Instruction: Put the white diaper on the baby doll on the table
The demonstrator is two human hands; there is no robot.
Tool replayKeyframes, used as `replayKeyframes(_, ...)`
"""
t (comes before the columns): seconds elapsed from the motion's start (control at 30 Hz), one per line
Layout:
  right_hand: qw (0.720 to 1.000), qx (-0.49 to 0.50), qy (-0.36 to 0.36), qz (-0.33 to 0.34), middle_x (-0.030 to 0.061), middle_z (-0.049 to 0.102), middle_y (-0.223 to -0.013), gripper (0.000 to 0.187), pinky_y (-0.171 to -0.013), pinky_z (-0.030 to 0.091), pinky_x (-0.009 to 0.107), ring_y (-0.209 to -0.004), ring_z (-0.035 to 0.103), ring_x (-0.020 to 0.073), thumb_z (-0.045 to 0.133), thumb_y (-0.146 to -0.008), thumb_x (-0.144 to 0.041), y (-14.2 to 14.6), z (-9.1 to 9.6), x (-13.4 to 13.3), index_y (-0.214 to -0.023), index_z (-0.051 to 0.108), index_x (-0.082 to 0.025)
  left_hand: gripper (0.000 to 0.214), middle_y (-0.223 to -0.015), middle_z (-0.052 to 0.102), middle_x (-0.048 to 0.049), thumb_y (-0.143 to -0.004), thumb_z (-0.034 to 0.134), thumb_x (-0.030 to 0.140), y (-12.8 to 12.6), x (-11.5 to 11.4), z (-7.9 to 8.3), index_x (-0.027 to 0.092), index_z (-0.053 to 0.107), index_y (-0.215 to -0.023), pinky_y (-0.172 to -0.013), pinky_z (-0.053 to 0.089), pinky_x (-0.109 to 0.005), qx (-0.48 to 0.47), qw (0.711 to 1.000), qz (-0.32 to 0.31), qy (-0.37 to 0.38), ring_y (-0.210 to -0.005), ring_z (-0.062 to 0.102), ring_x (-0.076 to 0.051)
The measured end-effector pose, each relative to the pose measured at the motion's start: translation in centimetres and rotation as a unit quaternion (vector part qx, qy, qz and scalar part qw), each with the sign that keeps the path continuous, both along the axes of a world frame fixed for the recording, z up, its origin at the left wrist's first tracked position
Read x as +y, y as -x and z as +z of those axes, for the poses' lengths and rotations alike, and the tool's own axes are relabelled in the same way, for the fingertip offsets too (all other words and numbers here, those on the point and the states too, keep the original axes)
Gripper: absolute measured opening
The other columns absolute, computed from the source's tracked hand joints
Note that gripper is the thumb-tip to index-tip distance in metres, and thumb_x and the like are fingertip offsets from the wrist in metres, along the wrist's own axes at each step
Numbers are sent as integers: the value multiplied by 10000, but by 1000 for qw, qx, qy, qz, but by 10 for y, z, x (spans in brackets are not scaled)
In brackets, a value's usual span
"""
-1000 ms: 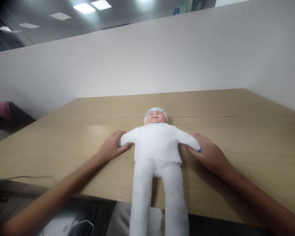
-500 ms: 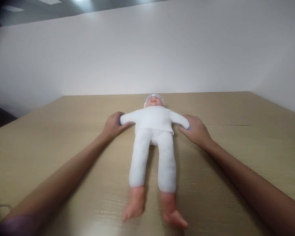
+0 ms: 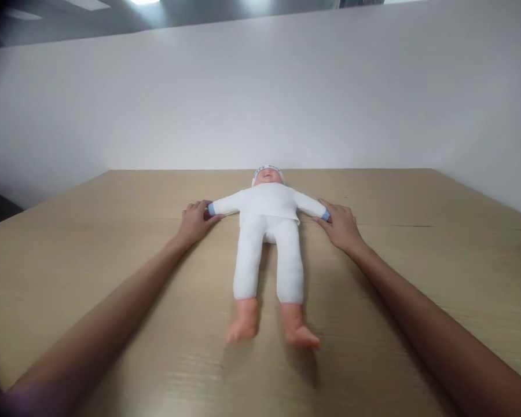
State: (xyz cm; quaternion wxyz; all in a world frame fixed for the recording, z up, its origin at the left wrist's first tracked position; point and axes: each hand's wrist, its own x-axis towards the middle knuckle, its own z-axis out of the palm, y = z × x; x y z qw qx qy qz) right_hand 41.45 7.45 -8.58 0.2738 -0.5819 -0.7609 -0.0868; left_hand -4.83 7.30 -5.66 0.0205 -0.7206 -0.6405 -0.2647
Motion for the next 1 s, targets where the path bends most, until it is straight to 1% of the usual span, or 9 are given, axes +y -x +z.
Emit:
replayKeyframes(0.17,998,23,-12,-65,252,631,-1407,775,-1100,415,547,-1298,539,407,500,-978,-514,7,-9,-27,-1597,409,-58,590,-1403,626,-176,-944,658,561,0,-24,-3,161,589,-1371,-1063,392,-498,-3,999,19,-27,-1294,511,-381)
replayKeyframes(0.33,996,65,-42,-52,259,593,-1441,661,-1130,401,599,-1338,509,416,576,-925,-397,47,10,-93,-1501,488,-84,356,-1354,636,-158,-996,574,406,-19,-73,13,172,623,-1260,-1085,403,-483,-55,995,-8,-81,-1261,529,-338)
replayKeyframes(0.43,990,122,-61,32,224,602,-1439,519,-1158,397,599,-1360,524,387,548,-976,-361,84,43,-159,-1445,529,-140,250,-1218,681,-118,-1046,488,388,-56,-134,48,205,620,-1153,-1045,451,-429,-159,975,-78,-136,-1153,578,-270)
replayKeyframes(0.57,969,187,-74,144,109,677,-1330,383,-1063,509,498,-1231,631,304,549,-1012,-235,110,69,-280,-1390,564,-298,264,-1067,698,-86,-1074,426,458,-112,-264,73,261,600,-1054,-892,501,-422,-272,937,-150,-159,-975,615,-241)
replayKeyframes(0.63,955,157,-100,230,81,725,-1208,485,-982,548,461,-1125,684,285,590,-947,-121,107,56,-340,-1388,559,-320,254,-895,697,-77,-1061,410,406,-131,-332,54,282,607,-960,-810,473,-445,-260,920,-236,-174,-849,622,-247)
replayKeyframes(0.7,934,118,-125,313,26,754,-1008,514,-850,579,394,-899,717,238,623,-869,-55,99,24,-389,-1304,602,-328,221,-745,685,-52,-1021,463,378,-142,-387,16,287,607,-880,-719,409,-445,-190,895,-360,-181,-692,576,-232)
replayKeyframes(0.77,945,139,-60,291,7,754,-943,435,-798,591,376,-825,716,224,633,-869,-67,89,-17,-424,-1212,633,-334,227,-697,674,-71,-995,505,383,-146,-426,-28,278,620,-830,-686,372,-440,-135,903,-395,-96,-670,568,-244)
replayKeyframes(0.87,955,268,82,101,55,764,-1022,177,-818,608,434,-915,736,271,596,-977,-305,79,-80,-454,-1131,683,-312,332,-823,712,-115,-1033,443,450,-139,-455,-82,262,646,-850,-794,429,-451,-198,932,-273,136,-817,643,-283)
replayKeyframes(1.0,872,408,266,-39,85,792,-918,549,-873,602,511,-915,761,341,565,-855,-767,80,-127,-466,-897,750,-251,553,-950,741,-139,-941,489,748,-131,-456,-121,232,678,-879,-952,461,-490,-274,905,-91,311,-1021,673,-368)
